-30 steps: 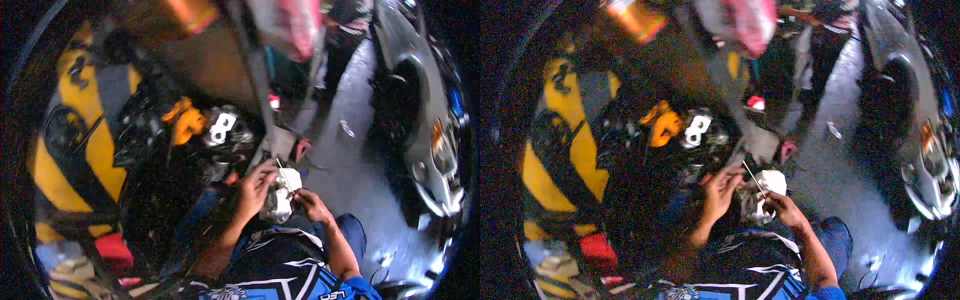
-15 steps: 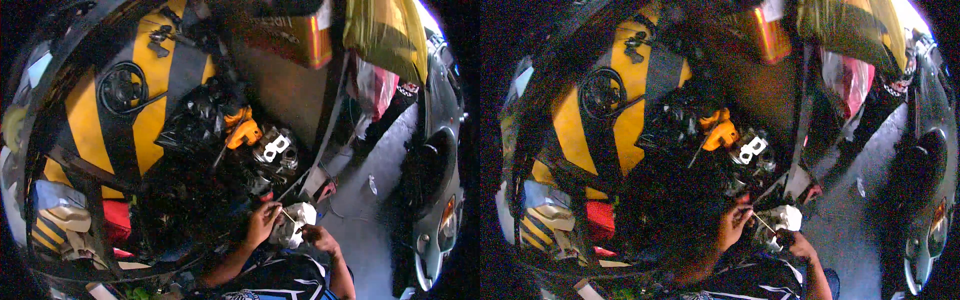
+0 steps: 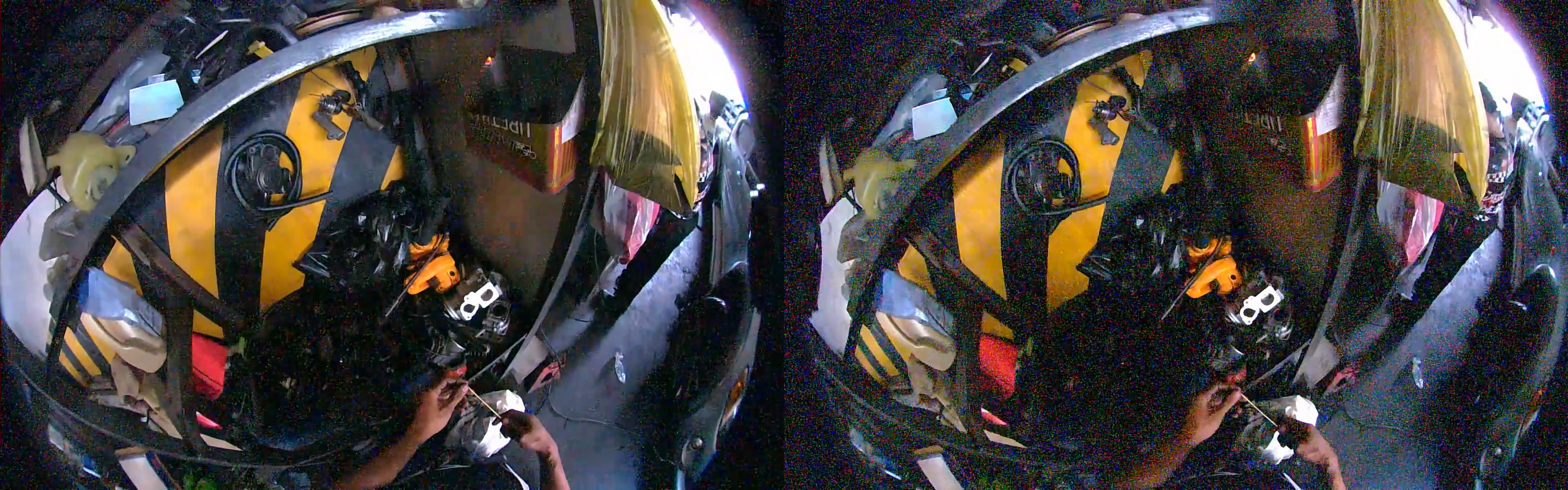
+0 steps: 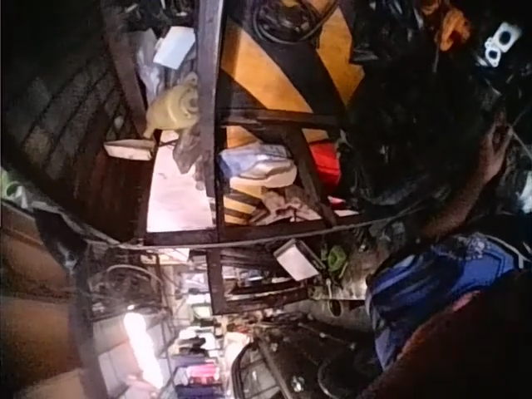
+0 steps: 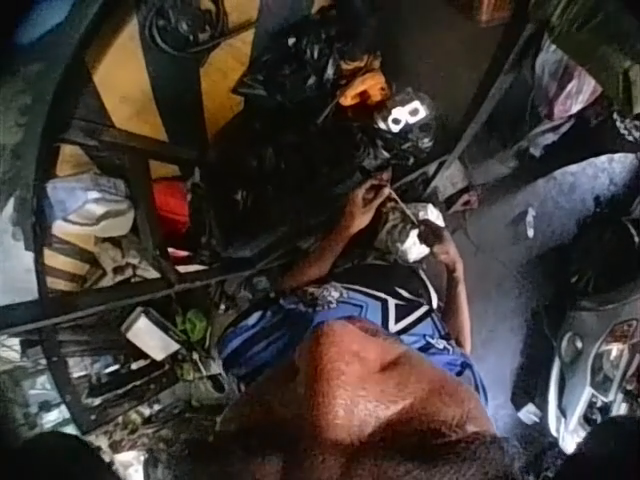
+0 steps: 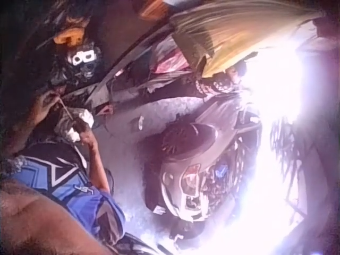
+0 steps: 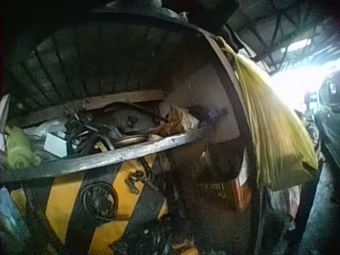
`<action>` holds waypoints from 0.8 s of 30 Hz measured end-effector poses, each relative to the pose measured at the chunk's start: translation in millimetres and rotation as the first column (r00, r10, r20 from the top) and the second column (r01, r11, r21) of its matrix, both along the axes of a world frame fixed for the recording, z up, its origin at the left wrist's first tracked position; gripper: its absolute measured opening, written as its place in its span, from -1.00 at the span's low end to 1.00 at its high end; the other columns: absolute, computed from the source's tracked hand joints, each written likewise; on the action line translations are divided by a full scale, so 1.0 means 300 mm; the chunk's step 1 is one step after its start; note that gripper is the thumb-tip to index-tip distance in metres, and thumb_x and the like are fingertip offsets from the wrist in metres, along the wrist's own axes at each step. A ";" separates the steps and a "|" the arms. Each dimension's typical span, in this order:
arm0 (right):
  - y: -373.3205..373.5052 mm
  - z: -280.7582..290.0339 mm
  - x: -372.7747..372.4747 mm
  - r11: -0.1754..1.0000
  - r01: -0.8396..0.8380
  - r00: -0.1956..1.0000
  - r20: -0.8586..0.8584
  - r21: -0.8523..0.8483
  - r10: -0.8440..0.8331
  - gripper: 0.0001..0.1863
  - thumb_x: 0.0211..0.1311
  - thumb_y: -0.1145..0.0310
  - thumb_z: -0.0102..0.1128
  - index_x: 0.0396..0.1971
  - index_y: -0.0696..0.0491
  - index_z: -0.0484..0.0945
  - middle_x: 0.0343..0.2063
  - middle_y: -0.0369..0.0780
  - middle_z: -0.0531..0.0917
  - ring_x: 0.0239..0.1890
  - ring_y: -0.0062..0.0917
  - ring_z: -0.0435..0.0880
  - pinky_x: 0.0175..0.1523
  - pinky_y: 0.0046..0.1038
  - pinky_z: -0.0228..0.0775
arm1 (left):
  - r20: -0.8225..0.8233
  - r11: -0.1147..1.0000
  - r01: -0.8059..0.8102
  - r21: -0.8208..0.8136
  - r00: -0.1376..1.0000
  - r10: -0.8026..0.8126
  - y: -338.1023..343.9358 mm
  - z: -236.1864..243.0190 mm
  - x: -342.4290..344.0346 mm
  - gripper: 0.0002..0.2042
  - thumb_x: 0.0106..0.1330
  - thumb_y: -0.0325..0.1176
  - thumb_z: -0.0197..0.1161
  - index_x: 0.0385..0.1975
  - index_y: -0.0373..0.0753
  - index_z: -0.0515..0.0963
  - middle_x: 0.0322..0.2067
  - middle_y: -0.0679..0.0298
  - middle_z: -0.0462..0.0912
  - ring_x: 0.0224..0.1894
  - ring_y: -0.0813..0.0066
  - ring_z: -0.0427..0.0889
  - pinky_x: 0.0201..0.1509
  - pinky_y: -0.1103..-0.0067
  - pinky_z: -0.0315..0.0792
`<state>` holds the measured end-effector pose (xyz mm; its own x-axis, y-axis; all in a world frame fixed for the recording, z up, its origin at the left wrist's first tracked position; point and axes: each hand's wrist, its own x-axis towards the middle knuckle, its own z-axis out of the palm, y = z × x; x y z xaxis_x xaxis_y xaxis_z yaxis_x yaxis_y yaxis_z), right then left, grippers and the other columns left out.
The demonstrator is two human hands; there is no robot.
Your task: The recorder is repairing or inspecting components of a vehicle engine in a garage setting.
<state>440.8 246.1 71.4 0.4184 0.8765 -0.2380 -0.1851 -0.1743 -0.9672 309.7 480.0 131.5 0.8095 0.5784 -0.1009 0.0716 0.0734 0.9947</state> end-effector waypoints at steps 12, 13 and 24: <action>-0.008 -0.063 -0.013 0.999 0.003 0.999 0.039 -0.043 -0.001 -0.75 0.47 0.28 0.07 -0.20 0.14 0.64 -0.49 -0.36 0.57 -0.43 -0.70 0.46 -0.30 -0.55 0.30 | -0.036 0.996 0.031 0.080 0.999 -0.028 -0.005 0.020 -0.002 -0.75 0.46 -0.32 0.20 0.01 -0.32 0.51 -0.31 0.32 0.67 -0.35 0.64 0.65 -0.26 0.66 0.53; -0.009 -0.066 -0.013 0.999 0.002 0.999 0.040 -0.040 0.000 -0.75 0.47 0.28 0.07 -0.20 0.14 0.64 -0.49 -0.36 0.57 -0.43 -0.70 0.46 -0.30 -0.55 0.30 | -0.041 0.998 0.036 0.043 0.999 -0.034 -0.005 0.015 -0.006 -0.76 0.46 -0.31 0.20 -0.02 -0.32 0.52 -0.32 0.33 0.67 -0.35 0.63 0.65 -0.25 0.65 0.53; -0.030 -0.198 -0.010 1.000 -0.015 0.999 -0.048 -0.028 0.014 -0.80 0.44 0.33 0.10 -0.17 0.12 0.63 -0.45 -0.35 0.60 -0.40 -0.66 0.50 -0.24 -0.54 0.36 | -0.039 0.998 0.021 -0.066 0.999 -0.024 -0.005 -0.025 -0.018 -0.77 0.47 -0.28 0.19 -0.08 -0.33 0.54 -0.25 0.28 0.69 -0.30 0.59 0.68 -0.20 0.63 0.56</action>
<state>437.7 237.2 12.0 0.3935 0.8750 -0.2820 -0.2281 -0.2042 -0.9520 304.3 478.5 124.1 0.8167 0.5513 -0.1708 0.1136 0.1365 0.9841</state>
